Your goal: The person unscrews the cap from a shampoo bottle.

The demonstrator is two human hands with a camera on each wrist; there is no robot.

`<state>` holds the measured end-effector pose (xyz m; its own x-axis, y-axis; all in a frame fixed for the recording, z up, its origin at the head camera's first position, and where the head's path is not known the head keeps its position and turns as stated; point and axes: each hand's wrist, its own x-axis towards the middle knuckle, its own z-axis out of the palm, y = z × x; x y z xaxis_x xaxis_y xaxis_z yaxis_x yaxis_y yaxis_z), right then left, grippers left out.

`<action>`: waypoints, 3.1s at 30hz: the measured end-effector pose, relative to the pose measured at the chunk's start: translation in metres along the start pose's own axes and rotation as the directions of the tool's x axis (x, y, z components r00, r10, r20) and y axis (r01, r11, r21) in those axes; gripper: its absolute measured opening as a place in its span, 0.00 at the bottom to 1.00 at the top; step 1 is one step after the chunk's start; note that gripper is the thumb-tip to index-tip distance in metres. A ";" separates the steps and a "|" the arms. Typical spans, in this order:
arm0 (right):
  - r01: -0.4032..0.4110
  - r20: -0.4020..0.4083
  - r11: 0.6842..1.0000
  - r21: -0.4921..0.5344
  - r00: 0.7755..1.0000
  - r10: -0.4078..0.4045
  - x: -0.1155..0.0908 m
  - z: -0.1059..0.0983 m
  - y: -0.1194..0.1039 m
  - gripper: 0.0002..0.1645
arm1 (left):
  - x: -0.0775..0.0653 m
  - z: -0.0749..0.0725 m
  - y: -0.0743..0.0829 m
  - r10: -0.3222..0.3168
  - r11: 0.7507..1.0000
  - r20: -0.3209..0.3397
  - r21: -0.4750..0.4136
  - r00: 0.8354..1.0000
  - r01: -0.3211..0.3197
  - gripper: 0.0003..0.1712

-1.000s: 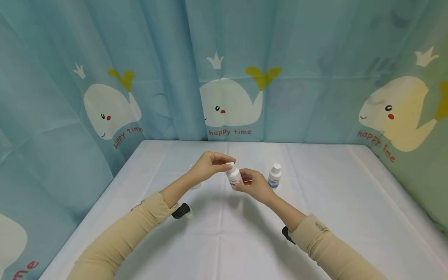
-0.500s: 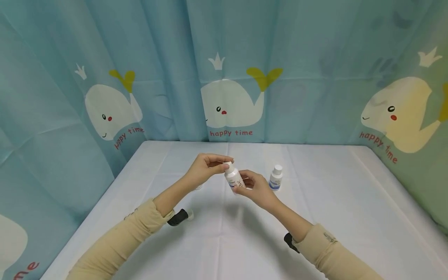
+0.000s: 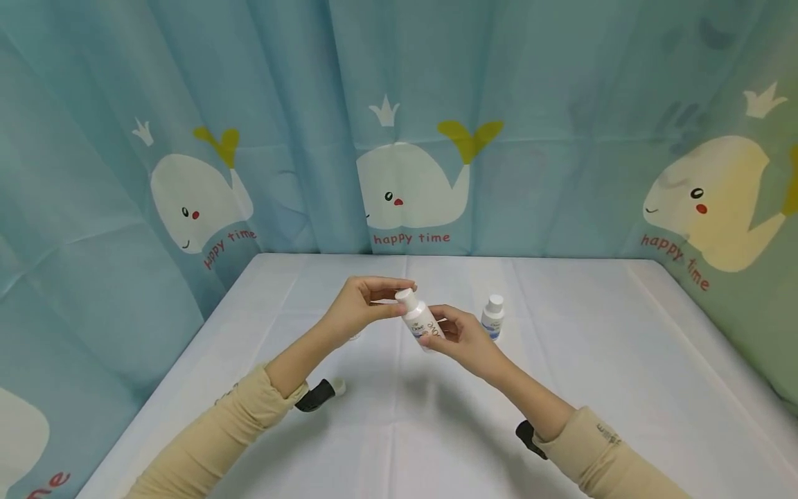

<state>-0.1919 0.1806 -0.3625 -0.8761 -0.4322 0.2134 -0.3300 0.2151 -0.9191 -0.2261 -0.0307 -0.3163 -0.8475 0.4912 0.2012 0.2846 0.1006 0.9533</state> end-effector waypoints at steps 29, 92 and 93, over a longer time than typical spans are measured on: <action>0.079 0.134 0.997 0.006 0.988 -0.079 -0.008 -0.010 -0.021 0.27 | 0.006 -0.011 0.011 0.199 0.971 0.156 -0.165 0.967 -0.173 0.19; 0.042 -0.030 0.999 0.001 0.999 -0.042 0.006 -0.011 -0.023 0.25 | 0.010 0.016 0.004 0.330 0.939 -0.197 -0.035 0.923 -0.343 0.12; 0.040 -0.037 0.999 -0.003 0.999 -0.040 0.006 -0.010 -0.023 0.25 | 0.010 0.016 0.004 0.332 0.939 -0.199 -0.019 0.922 -0.342 0.11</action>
<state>-0.1931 0.1821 -0.3365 -0.8747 -0.4077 0.2620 -0.3658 0.2007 -0.9088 -0.2264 -0.0117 -0.3138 -0.7759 0.3144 0.5469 0.5492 -0.0898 0.8308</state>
